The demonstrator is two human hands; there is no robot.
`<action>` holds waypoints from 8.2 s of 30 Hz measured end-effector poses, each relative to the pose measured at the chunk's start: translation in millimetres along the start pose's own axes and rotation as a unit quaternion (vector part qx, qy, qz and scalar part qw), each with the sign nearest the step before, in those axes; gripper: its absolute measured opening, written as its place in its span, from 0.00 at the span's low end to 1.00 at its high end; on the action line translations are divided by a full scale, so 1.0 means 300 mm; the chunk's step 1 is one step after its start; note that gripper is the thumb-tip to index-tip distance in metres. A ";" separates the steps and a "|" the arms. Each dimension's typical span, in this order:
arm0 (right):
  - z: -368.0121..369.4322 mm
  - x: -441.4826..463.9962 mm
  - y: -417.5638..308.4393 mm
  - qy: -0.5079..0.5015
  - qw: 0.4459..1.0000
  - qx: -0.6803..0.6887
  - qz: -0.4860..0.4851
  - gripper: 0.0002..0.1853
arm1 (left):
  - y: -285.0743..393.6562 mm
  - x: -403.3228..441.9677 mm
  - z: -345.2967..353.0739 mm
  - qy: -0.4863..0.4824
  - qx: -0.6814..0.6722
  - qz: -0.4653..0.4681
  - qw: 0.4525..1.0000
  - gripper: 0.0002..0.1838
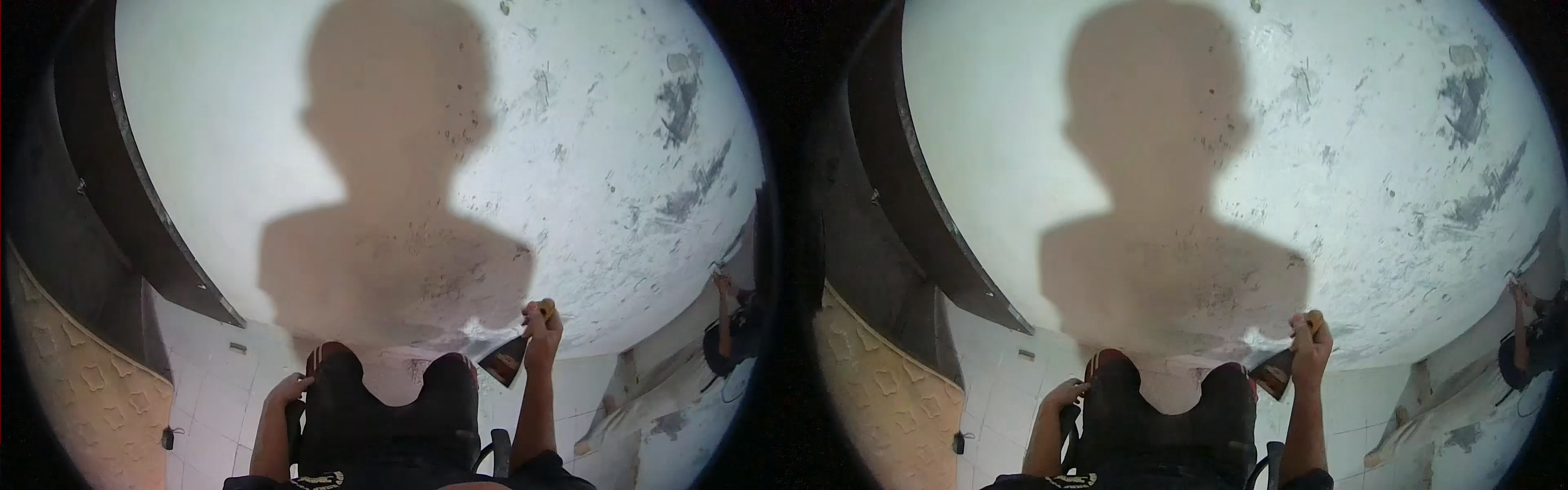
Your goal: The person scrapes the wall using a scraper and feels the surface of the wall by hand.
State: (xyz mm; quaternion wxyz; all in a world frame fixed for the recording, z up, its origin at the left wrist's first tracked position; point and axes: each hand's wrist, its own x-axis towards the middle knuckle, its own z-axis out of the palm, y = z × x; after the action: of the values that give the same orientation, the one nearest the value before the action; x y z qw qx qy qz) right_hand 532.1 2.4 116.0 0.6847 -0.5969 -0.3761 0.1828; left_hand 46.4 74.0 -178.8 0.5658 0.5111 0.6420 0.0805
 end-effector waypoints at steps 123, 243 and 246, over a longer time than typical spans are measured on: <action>0.643 0.458 -0.935 -0.088 0.796 0.403 -0.443 0.26 | -0.294 -0.178 -0.206 0.059 -0.310 -0.181 0.931 0.21; 0.529 0.444 -0.574 -0.146 0.714 0.582 -0.362 0.27 | -0.288 -0.204 -0.180 0.090 -0.322 -0.189 0.923 0.16; 0.474 0.429 -0.596 -0.174 0.648 0.622 -0.404 0.27 | -0.267 -0.202 -0.183 0.082 -0.293 -0.174 0.937 0.17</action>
State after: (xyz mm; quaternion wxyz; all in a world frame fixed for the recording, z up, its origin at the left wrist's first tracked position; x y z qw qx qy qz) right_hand 476.1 149.7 325.6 0.8233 0.2228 -0.4901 0.1799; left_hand -53.1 17.6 -175.2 0.6412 0.1948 0.7128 0.2071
